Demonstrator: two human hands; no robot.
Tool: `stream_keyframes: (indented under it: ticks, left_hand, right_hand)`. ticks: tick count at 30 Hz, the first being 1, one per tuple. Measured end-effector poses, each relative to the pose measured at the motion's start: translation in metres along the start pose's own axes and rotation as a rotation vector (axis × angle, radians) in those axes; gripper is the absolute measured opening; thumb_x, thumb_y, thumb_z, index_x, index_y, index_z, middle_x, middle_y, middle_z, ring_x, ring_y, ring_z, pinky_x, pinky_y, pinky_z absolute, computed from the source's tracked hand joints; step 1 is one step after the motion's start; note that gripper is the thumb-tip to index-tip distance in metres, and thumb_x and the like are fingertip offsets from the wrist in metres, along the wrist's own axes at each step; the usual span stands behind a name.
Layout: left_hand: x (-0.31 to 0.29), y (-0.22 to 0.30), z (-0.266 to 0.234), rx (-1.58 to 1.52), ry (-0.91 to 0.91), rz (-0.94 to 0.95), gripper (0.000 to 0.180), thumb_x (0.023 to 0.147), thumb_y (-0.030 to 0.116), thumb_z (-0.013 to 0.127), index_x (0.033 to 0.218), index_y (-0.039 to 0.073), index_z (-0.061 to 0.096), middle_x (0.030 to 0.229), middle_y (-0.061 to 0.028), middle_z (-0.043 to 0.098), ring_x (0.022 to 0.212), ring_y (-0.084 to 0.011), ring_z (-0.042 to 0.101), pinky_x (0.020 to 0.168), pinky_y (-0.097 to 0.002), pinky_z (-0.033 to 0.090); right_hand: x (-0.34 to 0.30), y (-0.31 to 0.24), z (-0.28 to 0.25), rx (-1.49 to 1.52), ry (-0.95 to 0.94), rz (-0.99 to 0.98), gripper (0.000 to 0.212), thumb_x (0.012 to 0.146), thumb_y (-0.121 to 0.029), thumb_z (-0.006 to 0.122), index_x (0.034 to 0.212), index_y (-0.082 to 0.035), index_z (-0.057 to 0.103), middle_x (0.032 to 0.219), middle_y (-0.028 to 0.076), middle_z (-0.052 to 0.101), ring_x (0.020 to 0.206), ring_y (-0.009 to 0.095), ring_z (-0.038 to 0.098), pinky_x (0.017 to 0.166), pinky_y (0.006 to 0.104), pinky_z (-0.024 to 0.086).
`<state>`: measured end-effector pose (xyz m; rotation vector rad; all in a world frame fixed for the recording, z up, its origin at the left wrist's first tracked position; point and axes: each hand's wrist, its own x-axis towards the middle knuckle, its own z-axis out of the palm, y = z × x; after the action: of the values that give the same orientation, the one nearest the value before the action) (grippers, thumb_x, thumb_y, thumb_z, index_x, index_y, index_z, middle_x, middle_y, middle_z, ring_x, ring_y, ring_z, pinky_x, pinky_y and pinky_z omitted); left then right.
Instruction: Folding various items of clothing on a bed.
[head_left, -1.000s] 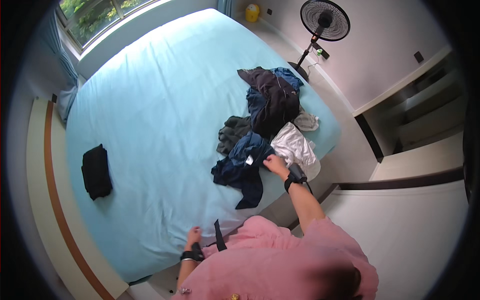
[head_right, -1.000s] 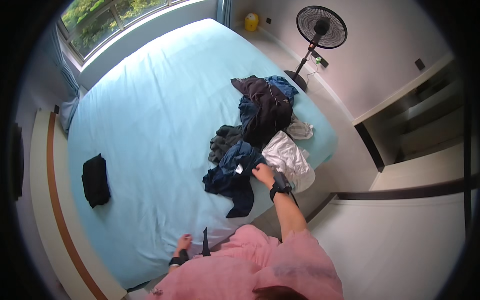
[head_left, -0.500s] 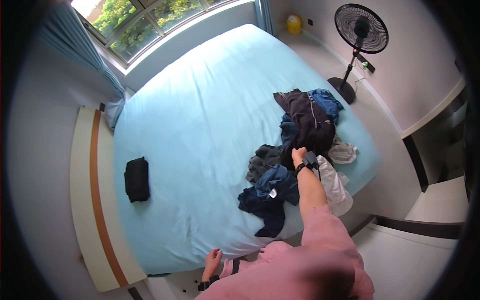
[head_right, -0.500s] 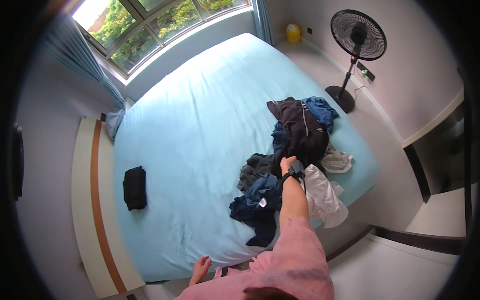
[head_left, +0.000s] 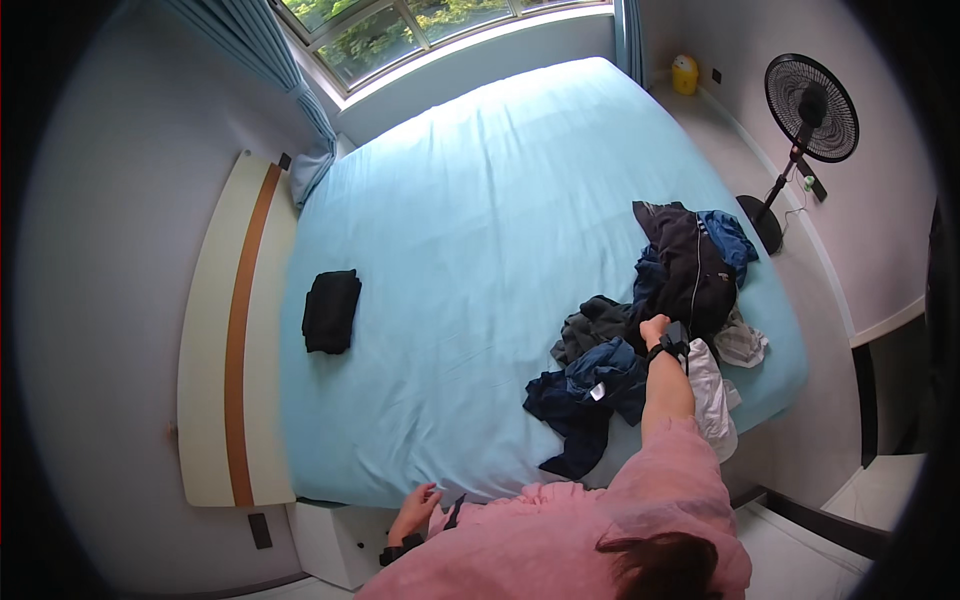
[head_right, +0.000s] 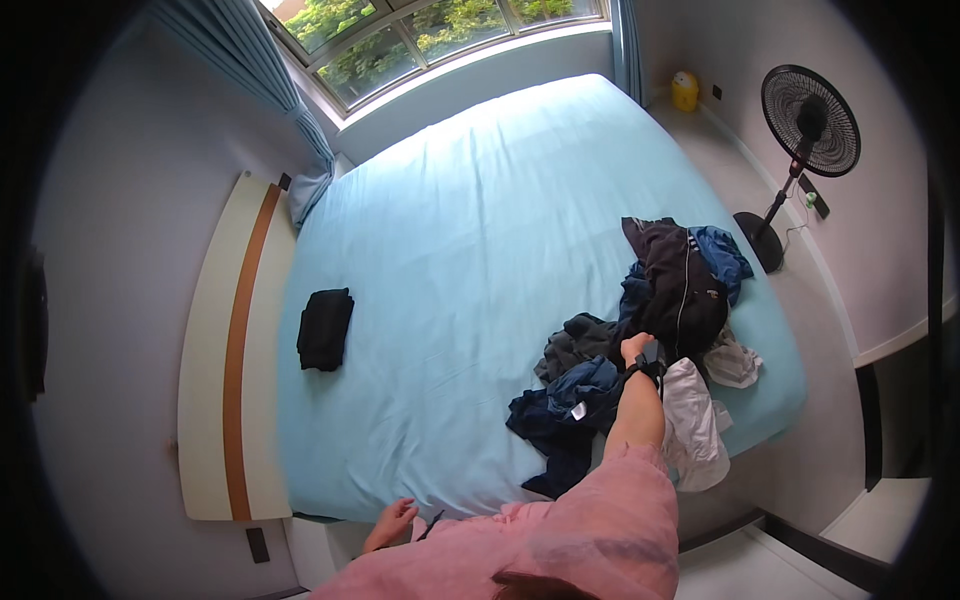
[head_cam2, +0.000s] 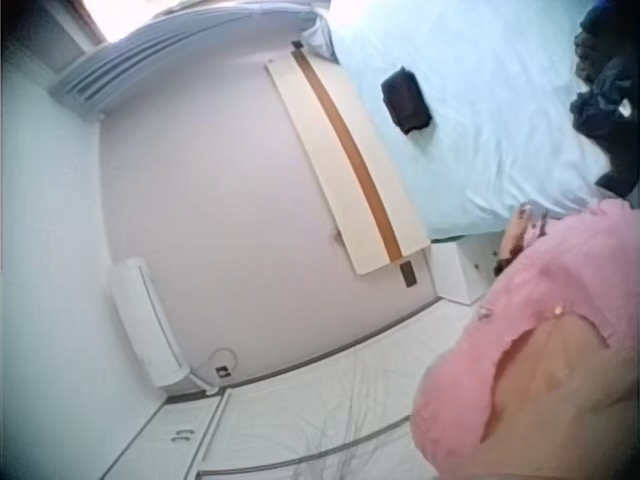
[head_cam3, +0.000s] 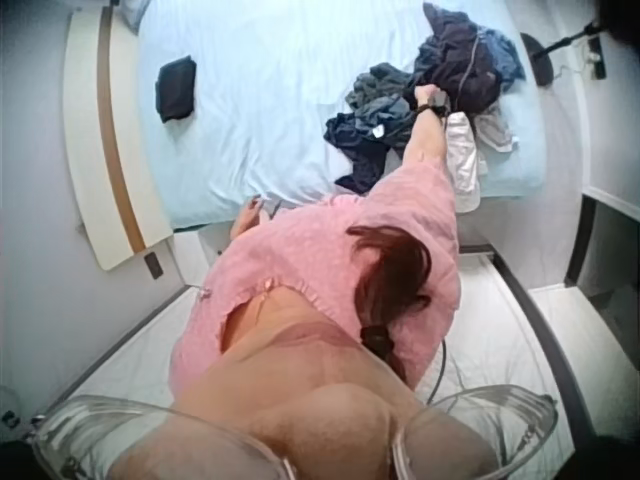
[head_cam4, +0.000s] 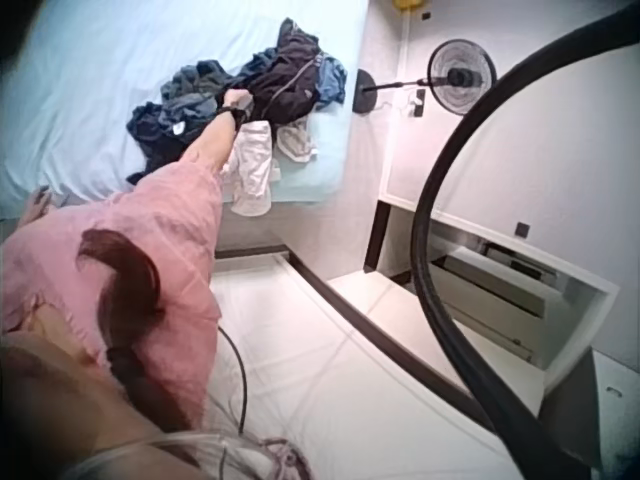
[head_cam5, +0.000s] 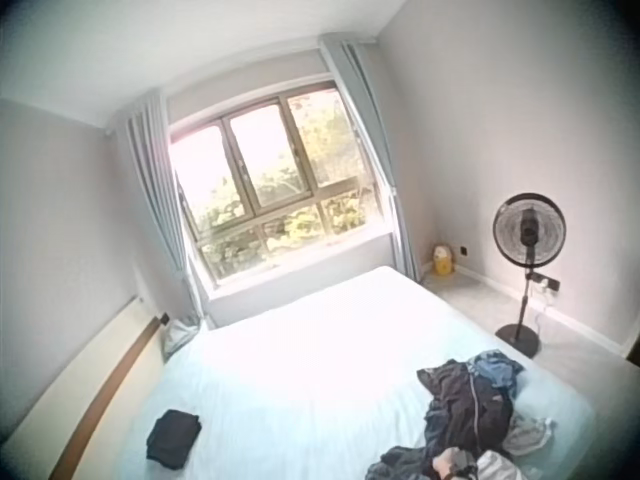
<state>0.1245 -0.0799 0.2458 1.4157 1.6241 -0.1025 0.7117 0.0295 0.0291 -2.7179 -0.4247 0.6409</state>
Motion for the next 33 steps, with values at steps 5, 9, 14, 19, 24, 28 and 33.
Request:
stream_keyframes:
  ticks: [5,9,14,19,24,28,33]
  left_hand:
    - [-0.006,-0.029,0.001,-0.002,0.035,-0.020,0.044,0.084,0.028,0.055,0.116,0.000,0.049,0.096,-0.0153,0.061,0.087,-0.0203,0.059,0.076,-0.0303,0.046]
    - [0.005,-0.036,0.010,-0.076,-0.019,-0.045,0.046,0.083,0.028,0.058,0.118,0.001,0.048,0.098,-0.0156,0.060,0.088,-0.0207,0.058,0.077,-0.0305,0.046]
    - [0.046,0.044,0.017,0.137,0.332,0.459,0.082,0.066,0.035,0.075,0.124,-0.007,0.036,0.118,-0.0205,0.047,0.104,-0.0272,0.049,0.086,-0.0363,0.042]
    - [0.114,-0.012,0.003,-0.295,-0.179,0.436,0.057,0.074,0.022,0.069,0.119,0.001,0.041,0.110,-0.0092,0.048,0.105,-0.0197,0.046,0.087,-0.0280,0.039]
    - [0.070,0.072,-0.016,-0.360,-0.013,0.683,0.018,0.084,0.011,0.051,0.101,0.004,0.053,0.094,-0.0030,0.053,0.086,-0.0098,0.050,0.073,-0.0257,0.043]
    - [0.036,0.155,-0.042,-1.310,-0.089,0.203,0.022,0.086,0.022,0.053,0.101,0.007,0.059,0.092,-0.0034,0.063,0.084,-0.0154,0.061,0.075,-0.0279,0.049]
    - [0.009,0.142,-0.078,-1.387,-0.121,0.355,0.027,0.089,0.027,0.050,0.101,0.005,0.059,0.094,-0.0054,0.063,0.085,-0.0161,0.061,0.077,-0.0298,0.049]
  right_hand:
    - [-0.017,0.003,-0.023,0.090,0.130,-0.138,0.013,0.066,-0.017,0.062,0.075,-0.009,0.068,0.082,0.014,0.065,0.078,0.034,0.062,0.069,0.0404,0.048]
    - [-0.079,-0.048,-0.056,0.631,0.021,-0.659,0.016,0.075,-0.017,0.061,0.082,-0.004,0.068,0.076,0.013,0.065,0.069,0.018,0.063,0.062,0.0279,0.048]
    - [-0.265,-0.124,-0.103,1.078,-0.671,-1.061,0.017,0.079,0.000,0.055,0.093,-0.001,0.064,0.093,0.006,0.058,0.086,0.014,0.056,0.077,0.0257,0.046]
    - [-0.417,-0.118,-0.146,1.257,-1.631,-1.055,0.019,0.084,-0.002,0.054,0.101,-0.001,0.061,0.100,0.007,0.053,0.097,0.015,0.051,0.085,0.0258,0.041]
    - [-0.416,-0.095,-0.120,1.236,-1.325,-1.005,0.032,0.083,-0.003,0.054,0.115,-0.005,0.052,0.113,0.005,0.053,0.106,0.015,0.048,0.090,0.0282,0.039]
    - [-0.387,-0.084,-0.124,1.041,-1.102,-0.756,0.038,0.082,-0.004,0.056,0.119,-0.003,0.048,0.115,0.008,0.053,0.109,0.015,0.047,0.090,0.0274,0.039]
    - [-0.412,-0.083,-0.115,0.872,-0.928,-0.878,0.043,0.077,-0.011,0.064,0.117,-0.003,0.049,0.108,0.008,0.056,0.099,0.016,0.054,0.082,0.0281,0.044]
